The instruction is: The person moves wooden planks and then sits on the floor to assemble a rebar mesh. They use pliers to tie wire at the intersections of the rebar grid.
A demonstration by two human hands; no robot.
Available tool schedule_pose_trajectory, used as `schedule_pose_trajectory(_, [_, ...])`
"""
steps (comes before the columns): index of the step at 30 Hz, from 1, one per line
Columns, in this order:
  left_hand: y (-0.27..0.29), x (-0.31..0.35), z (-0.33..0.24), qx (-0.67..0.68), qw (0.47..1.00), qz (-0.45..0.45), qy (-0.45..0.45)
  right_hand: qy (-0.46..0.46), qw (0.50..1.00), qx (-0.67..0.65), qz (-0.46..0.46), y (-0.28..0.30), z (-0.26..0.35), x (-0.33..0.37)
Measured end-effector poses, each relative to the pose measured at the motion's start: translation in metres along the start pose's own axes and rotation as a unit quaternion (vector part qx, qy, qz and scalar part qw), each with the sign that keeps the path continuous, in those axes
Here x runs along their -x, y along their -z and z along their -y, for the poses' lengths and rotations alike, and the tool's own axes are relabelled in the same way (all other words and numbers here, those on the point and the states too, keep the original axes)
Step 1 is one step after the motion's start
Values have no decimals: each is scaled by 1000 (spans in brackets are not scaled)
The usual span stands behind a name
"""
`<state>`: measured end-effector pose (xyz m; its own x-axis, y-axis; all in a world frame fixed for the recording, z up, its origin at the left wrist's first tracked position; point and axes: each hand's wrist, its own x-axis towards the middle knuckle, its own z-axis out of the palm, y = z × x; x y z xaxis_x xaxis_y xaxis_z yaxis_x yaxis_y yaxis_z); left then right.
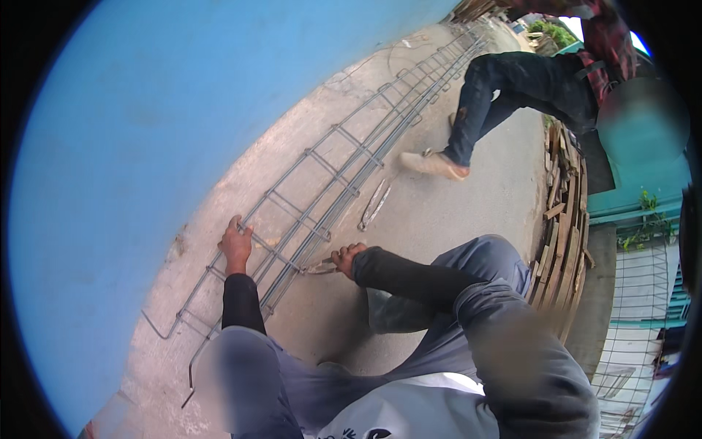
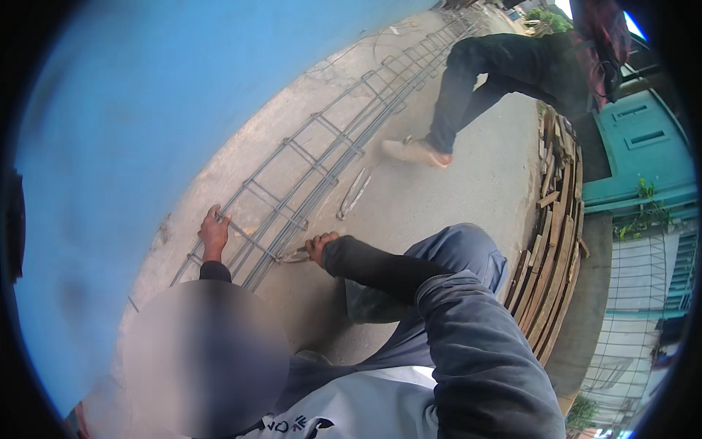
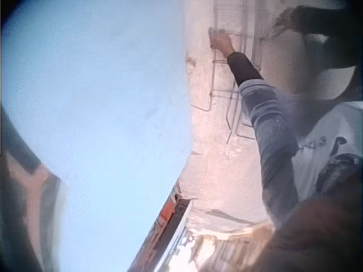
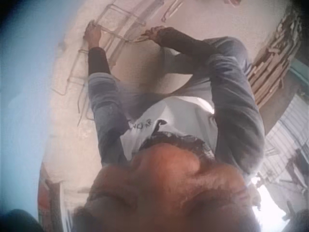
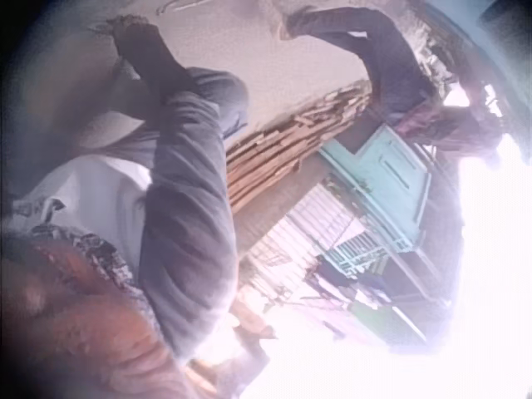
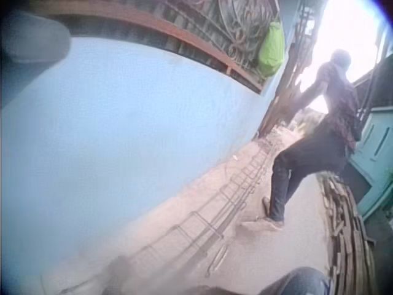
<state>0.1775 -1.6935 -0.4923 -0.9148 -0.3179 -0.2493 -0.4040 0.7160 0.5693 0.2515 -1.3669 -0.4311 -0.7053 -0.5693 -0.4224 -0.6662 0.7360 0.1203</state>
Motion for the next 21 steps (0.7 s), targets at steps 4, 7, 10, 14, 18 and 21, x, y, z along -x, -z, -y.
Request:
schedule_pose_trajectory(4, [-9,0,5,-37,997,62,26,70,995,-34,60,-24,-13,-2])
schedule_pose_trajectory(7, [-6,5,11,-23,998,58,33,105,992,-21,60,-30,-20,-9])
schedule_pose_trajectory(10, [-6,10,12,-18,998,49,33,130,990,-14,46,-37,-28,-15])
schedule_pose_trajectory(14, [-6,12,1,4,998,52,28,149,988,-25,34,-43,-47,-25])
schedule_pose_trajectory(18, [-5,14,2,8,999,47,15,108,984,-94,103,-38,-41,-25])
schedule_pose_trajectory(21, [-6,15,4,9,999,34,13,54,956,-230,174,-36,-12,4])
